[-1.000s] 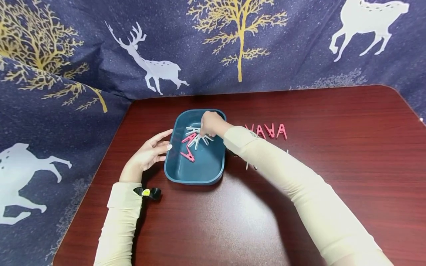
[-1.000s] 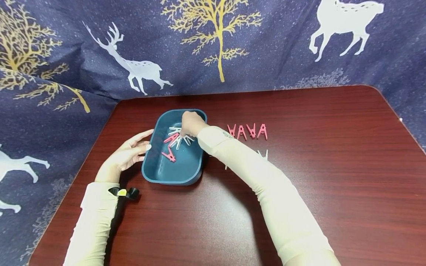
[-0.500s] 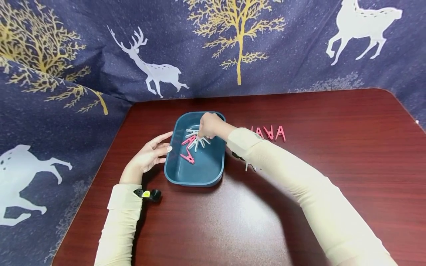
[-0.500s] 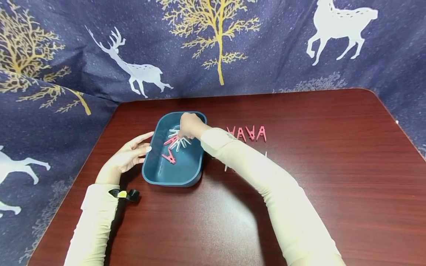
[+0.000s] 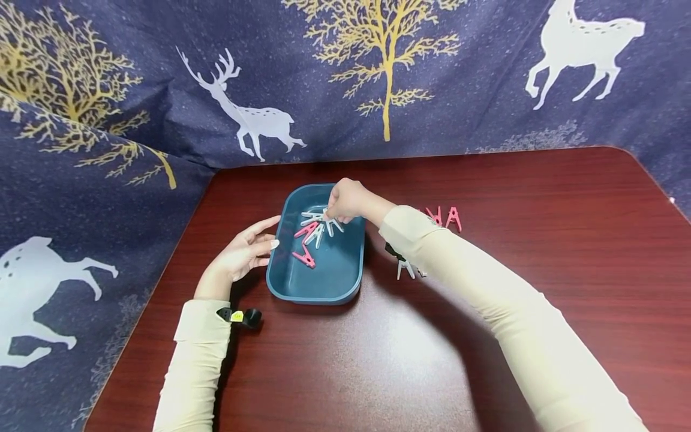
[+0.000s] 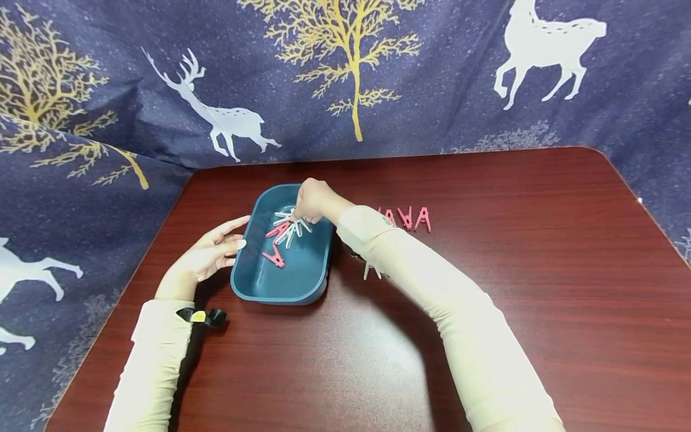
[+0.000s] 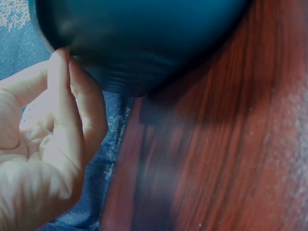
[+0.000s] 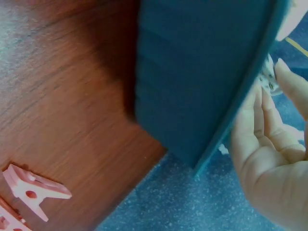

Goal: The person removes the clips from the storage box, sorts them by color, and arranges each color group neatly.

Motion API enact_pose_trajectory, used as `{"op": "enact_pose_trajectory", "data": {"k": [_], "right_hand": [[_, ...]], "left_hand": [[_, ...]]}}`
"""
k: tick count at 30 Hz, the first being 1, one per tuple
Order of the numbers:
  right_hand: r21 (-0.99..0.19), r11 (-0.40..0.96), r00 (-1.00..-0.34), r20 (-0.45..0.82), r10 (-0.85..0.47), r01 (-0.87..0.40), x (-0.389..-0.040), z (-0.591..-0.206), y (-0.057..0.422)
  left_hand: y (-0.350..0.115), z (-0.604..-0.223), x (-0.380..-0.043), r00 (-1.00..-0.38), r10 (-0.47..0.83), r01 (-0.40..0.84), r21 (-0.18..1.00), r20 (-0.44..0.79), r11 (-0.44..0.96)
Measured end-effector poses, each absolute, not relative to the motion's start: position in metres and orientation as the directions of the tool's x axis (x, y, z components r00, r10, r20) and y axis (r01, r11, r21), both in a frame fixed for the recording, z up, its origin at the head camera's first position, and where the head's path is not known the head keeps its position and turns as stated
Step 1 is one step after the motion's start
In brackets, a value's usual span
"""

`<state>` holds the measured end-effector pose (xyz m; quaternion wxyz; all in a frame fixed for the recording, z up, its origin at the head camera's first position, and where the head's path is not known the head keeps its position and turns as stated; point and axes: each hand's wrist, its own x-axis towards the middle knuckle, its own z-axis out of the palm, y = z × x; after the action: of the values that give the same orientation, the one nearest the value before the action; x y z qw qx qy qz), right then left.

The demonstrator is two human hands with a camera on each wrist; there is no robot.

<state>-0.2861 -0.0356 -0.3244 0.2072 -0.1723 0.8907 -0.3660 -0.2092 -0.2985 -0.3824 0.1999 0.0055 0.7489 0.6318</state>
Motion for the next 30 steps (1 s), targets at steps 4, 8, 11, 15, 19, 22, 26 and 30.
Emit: {"op": "enact_pose_trajectory", "data": {"k": [4, 8, 11, 15, 19, 22, 26, 30], "right_hand": [[-0.750, 0.646, -0.852, -0.242, -0.465, -0.139, -0.286, -0.320, -0.032], [-0.782, 0.612, -0.857, -0.231, -0.461, -0.118, -0.284, -0.317, -0.027], [-0.801, 0.589, -0.859, -0.224, -0.461, -0.108, -0.282, -0.314, -0.024], [-0.820, 0.563, -0.856, -0.219, -0.468, -0.098, -0.282, -0.312, -0.019], [-0.840, 0.538, -0.852, -0.225, -0.473, -0.077, -0.280, -0.311, -0.014], [-0.855, 0.515, -0.850, -0.230, -0.475, -0.057, -0.278, -0.308, -0.011], [-0.872, 0.489, -0.846, -0.232, -0.480, -0.038, -0.274, -0.304, -0.008], [-0.880, 0.475, -0.840, -0.235, -0.490, -0.031, -0.270, -0.301, -0.005]], "left_hand": [[-0.298, -0.383, -0.209, -0.921, 0.259, -0.242, 0.948, -0.291, 0.205], [-0.298, -0.382, -0.209, -0.922, 0.261, -0.237, 0.950, -0.287, 0.204], [-0.298, -0.383, -0.209, -0.922, 0.261, -0.238, 0.950, -0.287, 0.204], [-0.298, -0.384, -0.209, -0.922, 0.261, -0.238, 0.950, -0.286, 0.200], [-0.298, -0.385, -0.208, -0.922, 0.263, -0.240, 0.952, -0.285, 0.189], [-0.298, -0.385, -0.209, -0.921, 0.267, -0.242, 0.953, -0.284, 0.180], [-0.299, -0.385, -0.210, -0.920, 0.271, -0.243, 0.955, -0.282, 0.169], [-0.299, -0.385, -0.210, -0.921, 0.268, -0.245, 0.955, -0.283, 0.167]]}}
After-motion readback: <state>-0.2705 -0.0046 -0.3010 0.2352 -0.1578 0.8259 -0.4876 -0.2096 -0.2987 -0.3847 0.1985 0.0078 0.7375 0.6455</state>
